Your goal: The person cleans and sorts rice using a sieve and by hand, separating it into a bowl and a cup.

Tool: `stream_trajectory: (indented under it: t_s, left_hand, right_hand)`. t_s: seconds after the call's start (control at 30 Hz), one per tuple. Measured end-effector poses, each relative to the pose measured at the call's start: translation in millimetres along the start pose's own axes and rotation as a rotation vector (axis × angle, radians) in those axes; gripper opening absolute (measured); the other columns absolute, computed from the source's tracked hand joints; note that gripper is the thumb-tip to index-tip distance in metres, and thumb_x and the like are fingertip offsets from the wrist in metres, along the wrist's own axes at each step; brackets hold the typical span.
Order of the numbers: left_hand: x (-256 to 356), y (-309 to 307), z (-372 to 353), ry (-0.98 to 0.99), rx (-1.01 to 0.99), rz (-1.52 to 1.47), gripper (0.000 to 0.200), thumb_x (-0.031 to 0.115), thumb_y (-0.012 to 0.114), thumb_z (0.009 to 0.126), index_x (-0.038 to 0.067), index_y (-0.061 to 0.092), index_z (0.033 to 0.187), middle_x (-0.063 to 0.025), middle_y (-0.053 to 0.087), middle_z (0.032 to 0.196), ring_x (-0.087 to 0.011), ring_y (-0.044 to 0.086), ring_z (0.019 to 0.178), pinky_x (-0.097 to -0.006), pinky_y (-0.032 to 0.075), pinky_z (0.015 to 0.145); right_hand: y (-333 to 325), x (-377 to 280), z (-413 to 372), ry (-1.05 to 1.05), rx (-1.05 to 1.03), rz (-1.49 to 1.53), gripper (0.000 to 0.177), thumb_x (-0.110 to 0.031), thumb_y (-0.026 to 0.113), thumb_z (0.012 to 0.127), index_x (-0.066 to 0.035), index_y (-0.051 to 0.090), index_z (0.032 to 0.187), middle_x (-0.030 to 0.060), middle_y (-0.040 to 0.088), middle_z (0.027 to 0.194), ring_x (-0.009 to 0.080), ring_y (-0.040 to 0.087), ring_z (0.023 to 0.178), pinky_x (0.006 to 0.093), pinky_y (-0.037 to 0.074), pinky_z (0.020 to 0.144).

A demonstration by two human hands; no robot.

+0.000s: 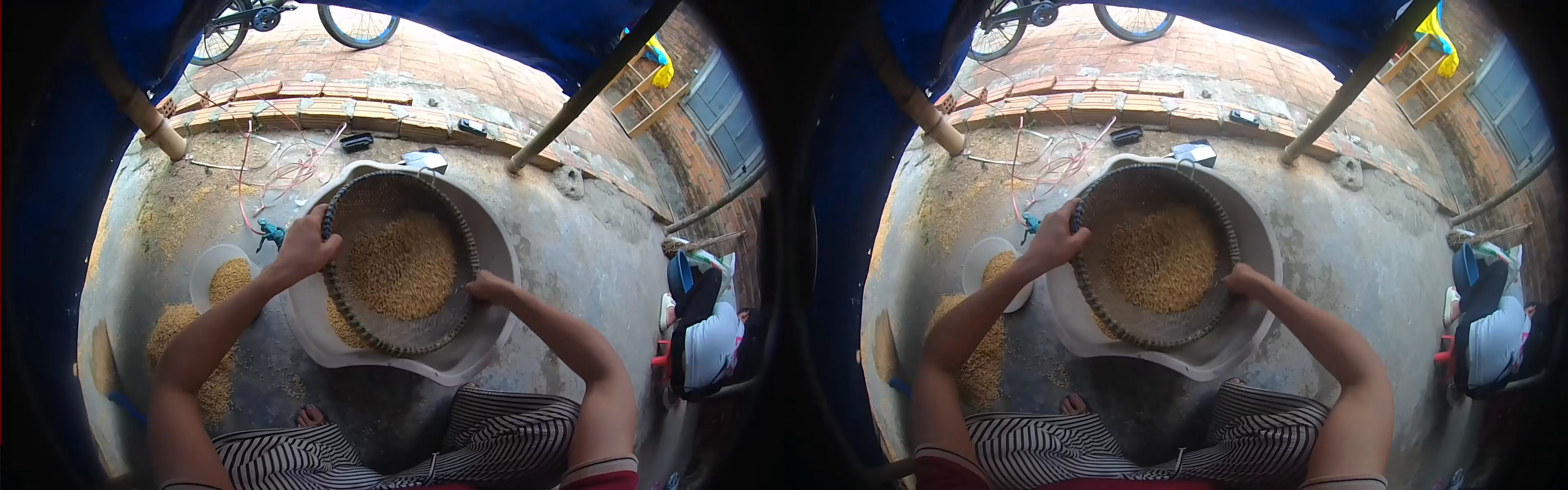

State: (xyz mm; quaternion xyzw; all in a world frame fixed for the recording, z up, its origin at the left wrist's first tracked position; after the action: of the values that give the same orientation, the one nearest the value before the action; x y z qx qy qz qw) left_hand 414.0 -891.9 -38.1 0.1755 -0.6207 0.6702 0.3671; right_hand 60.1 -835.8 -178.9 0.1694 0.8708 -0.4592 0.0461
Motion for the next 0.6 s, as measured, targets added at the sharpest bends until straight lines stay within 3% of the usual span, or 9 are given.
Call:
stream_trajectory:
  t_s: [0.03, 0.1, 0.13, 0.27, 0.33, 0.37, 0.43, 0.47, 0.6]
  left_hand:
    - [-2.2, -7.2, 3.0, 0.03, 0.033, 0.006, 0.046, 0.021, 0.054, 0.07, -0.004, 0.051, 0.109, -0.0194, 0.061, 0.071, -0.029, 0.061, 0.064, -0.0381, 0.048, 0.065]
    - [-33.0, -26.5, 15.0, -0.122, 0.011, -0.063, 0.044, 0.02, 0.053, 0.071, -0.003, 0.052, 0.109, -0.0181, 0.06, 0.066, -0.0278, 0.06, 0.06, -0.0369, 0.049, 0.063]
    - [-40.8, -31.5, 21.7, -0.1, -0.015, -0.109, 0.046, 0.02, 0.054, 0.071, -0.002, 0.05, 0.111, -0.0179, 0.059, 0.063, -0.0279, 0.06, 0.058, -0.0364, 0.049, 0.06]
    - [-23.3, 8.6, 3.5, -0.069, 0.002, 0.017, 0.051, 0.019, 0.054, 0.071, -0.003, 0.043, 0.115, -0.0252, 0.059, 0.075, -0.0393, 0.06, 0.074, -0.0437, 0.046, 0.072]
    - [-12.0, 13.2, -5.0, -0.014, 0.033, 0.005, 0.05, 0.018, 0.054, 0.069, -0.004, 0.044, 0.113, -0.0274, 0.058, 0.08, -0.0422, 0.058, 0.078, -0.0444, 0.044, 0.076]
    - [-17.5, 12.0, -4.6, -0.014, 0.028, -0.012, 0.051, 0.018, 0.055, 0.069, -0.005, 0.044, 0.113, -0.0273, 0.058, 0.08, -0.0417, 0.058, 0.078, -0.0436, 0.045, 0.076]
    - [-42.5, 0.4, -5.9, -0.087, 0.008, -0.01, 0.05, 0.016, 0.054, 0.069, -0.005, 0.044, 0.113, -0.0266, 0.059, 0.083, -0.0404, 0.059, 0.079, -0.0422, 0.045, 0.076]
    - [-48.6, -7.2, -10.7, -0.048, 0.041, -0.023, 0.048, 0.014, 0.052, 0.072, -0.005, 0.042, 0.116, -0.0245, 0.06, 0.084, -0.037, 0.06, 0.078, -0.0401, 0.046, 0.074]
    - [-58.4, -18.0, -18.3, 0.089, 0.167, -0.153, 0.048, 0.009, 0.049, 0.077, -0.004, 0.037, 0.122, -0.02, 0.061, 0.088, -0.0283, 0.062, 0.081, -0.036, 0.046, 0.075]
  right_hand:
    - [-5.7, -6.2, -1.8, 0.003, 0.003, -0.007, 0.027, -0.015, 0.049, 0.081, 0.008, 0.055, 0.095, 0.0134, 0.061, 0.088, 0.0213, 0.063, 0.075, 0.0348, 0.056, 0.063]
    - [17.5, -26.8, -22.6, -0.023, -0.361, 0.771, 0.027, -0.015, 0.049, 0.081, 0.008, 0.055, 0.095, 0.0147, 0.061, 0.088, 0.0224, 0.064, 0.07, 0.0334, 0.055, 0.058]
    - [4.7, -40.7, -29.7, -0.075, -0.355, 0.851, 0.027, -0.015, 0.048, 0.081, 0.007, 0.055, 0.095, 0.0156, 0.061, 0.086, 0.0235, 0.064, 0.067, 0.0331, 0.055, 0.058]
    - [-11.9, -9.4, -5.6, -0.008, -0.026, 0.645, 0.028, -0.013, 0.05, 0.081, 0.014, 0.054, 0.09, 0.0214, 0.061, 0.084, 0.0269, 0.065, 0.064, 0.0338, 0.055, 0.056]
    - [-10.6, -6.2, -3.4, -0.087, 0.023, -0.041, 0.029, -0.011, 0.048, 0.08, 0.015, 0.052, 0.091, 0.0215, 0.061, 0.082, 0.0252, 0.064, 0.058, 0.0338, 0.054, 0.053]
    - [-12.3, -4.7, -2.7, -0.09, 0.027, -0.051, 0.029, -0.011, 0.048, 0.08, 0.015, 0.052, 0.091, 0.0215, 0.061, 0.082, 0.0252, 0.064, 0.058, 0.0338, 0.054, 0.053]
    - [-3.1, -19.5, -28.7, -0.052, -0.187, 0.505, 0.032, -0.012, 0.048, 0.08, 0.016, 0.045, 0.094, 0.0222, 0.06, 0.077, 0.0288, 0.065, 0.063, 0.0374, 0.052, 0.055]
    - [-11.6, -35.0, -44.5, -0.052, -0.191, 0.507, 0.032, -0.012, 0.048, 0.08, 0.016, 0.045, 0.094, 0.0222, 0.06, 0.077, 0.0288, 0.065, 0.063, 0.0374, 0.052, 0.055]
    - [-83.6, -69.9, -79.0, -0.24, 0.311, 0.296, 0.027, -0.012, 0.048, 0.082, 0.01, 0.036, 0.092, 0.0252, 0.056, 0.07, 0.0386, 0.06, 0.067, 0.0438, 0.046, 0.058]
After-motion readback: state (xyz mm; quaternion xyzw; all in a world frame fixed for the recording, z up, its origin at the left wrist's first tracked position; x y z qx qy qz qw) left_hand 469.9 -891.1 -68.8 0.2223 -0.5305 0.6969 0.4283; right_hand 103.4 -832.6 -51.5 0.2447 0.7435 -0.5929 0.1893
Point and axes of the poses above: each hand's wrist, its own z-axis towards the middle knuckle, its own y-axis out of the palm, x = y × z, the point moved 9 cm from there along z, towards the middle knuckle
